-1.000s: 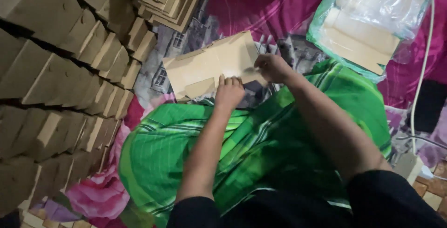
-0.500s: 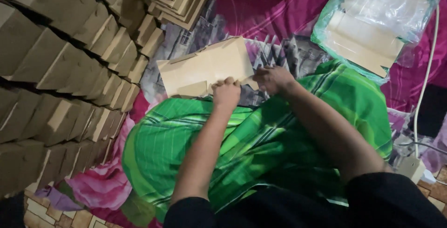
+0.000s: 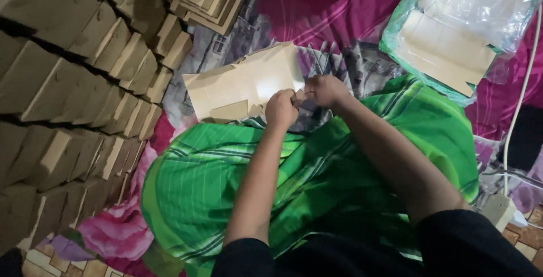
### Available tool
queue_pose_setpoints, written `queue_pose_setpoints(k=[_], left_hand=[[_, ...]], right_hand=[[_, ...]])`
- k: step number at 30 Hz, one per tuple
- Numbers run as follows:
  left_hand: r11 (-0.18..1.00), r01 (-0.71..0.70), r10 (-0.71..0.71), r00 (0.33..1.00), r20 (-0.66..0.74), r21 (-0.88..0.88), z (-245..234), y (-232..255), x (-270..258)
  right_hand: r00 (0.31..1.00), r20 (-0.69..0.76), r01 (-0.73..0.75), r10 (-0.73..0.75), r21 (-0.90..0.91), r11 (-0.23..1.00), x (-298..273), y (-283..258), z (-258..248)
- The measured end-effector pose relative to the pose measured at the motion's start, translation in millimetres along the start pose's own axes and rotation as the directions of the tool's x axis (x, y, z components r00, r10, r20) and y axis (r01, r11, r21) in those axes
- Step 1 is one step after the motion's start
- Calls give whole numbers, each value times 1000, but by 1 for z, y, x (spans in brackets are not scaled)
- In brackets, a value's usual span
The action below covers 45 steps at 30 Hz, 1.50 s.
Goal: Folding flat cardboard templates into small rectangular boxes.
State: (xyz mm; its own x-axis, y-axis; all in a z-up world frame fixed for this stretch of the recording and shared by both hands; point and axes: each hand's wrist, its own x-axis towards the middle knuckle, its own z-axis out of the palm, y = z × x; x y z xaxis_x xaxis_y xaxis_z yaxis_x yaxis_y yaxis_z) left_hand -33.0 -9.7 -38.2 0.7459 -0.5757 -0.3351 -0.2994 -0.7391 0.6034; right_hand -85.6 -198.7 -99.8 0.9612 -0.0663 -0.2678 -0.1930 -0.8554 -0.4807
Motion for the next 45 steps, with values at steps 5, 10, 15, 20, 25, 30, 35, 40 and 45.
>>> queue_pose_setpoints(k=[5, 10, 15, 20, 25, 30, 35, 40, 45], left_hand=[[980, 197, -197, 980, 17, -3, -8, 13, 3], [970, 231, -234, 972, 31, 79, -14, 27, 5], [961, 259, -264, 964, 39, 92, -28, 44, 6], [966, 241, -247, 968, 51, 95, -21, 36, 8], [975, 209, -213, 975, 59, 75, -20, 35, -2], [987, 160, -161, 986, 41, 20, -45, 48, -16], [976, 20, -36, 997, 69, 215, -56, 44, -31], [956, 64, -86, 994, 67, 285, -55, 23, -24], [965, -44, 19, 995, 96, 257, -60, 2, -31]], right_hand=[[972, 179, -145, 151, -44, 988, 2, -23, -25], [959, 200, -177, 203, -142, 974, 14, -22, -22], [959, 209, -181, 190, -62, 981, 6, -35, -43], [978, 163, -111, 129, -117, 987, 4, -26, -27], [979, 132, -141, 152, -91, 986, 4, -28, -22], [980, 84, -178, 183, -61, 982, -2, -51, -32], [977, 47, -211, 207, 322, 923, -24, -44, -39], [995, 14, -103, 102, 217, 971, -34, -48, -40], [993, -116, 31, 11, 355, 934, -39, -48, -19]])
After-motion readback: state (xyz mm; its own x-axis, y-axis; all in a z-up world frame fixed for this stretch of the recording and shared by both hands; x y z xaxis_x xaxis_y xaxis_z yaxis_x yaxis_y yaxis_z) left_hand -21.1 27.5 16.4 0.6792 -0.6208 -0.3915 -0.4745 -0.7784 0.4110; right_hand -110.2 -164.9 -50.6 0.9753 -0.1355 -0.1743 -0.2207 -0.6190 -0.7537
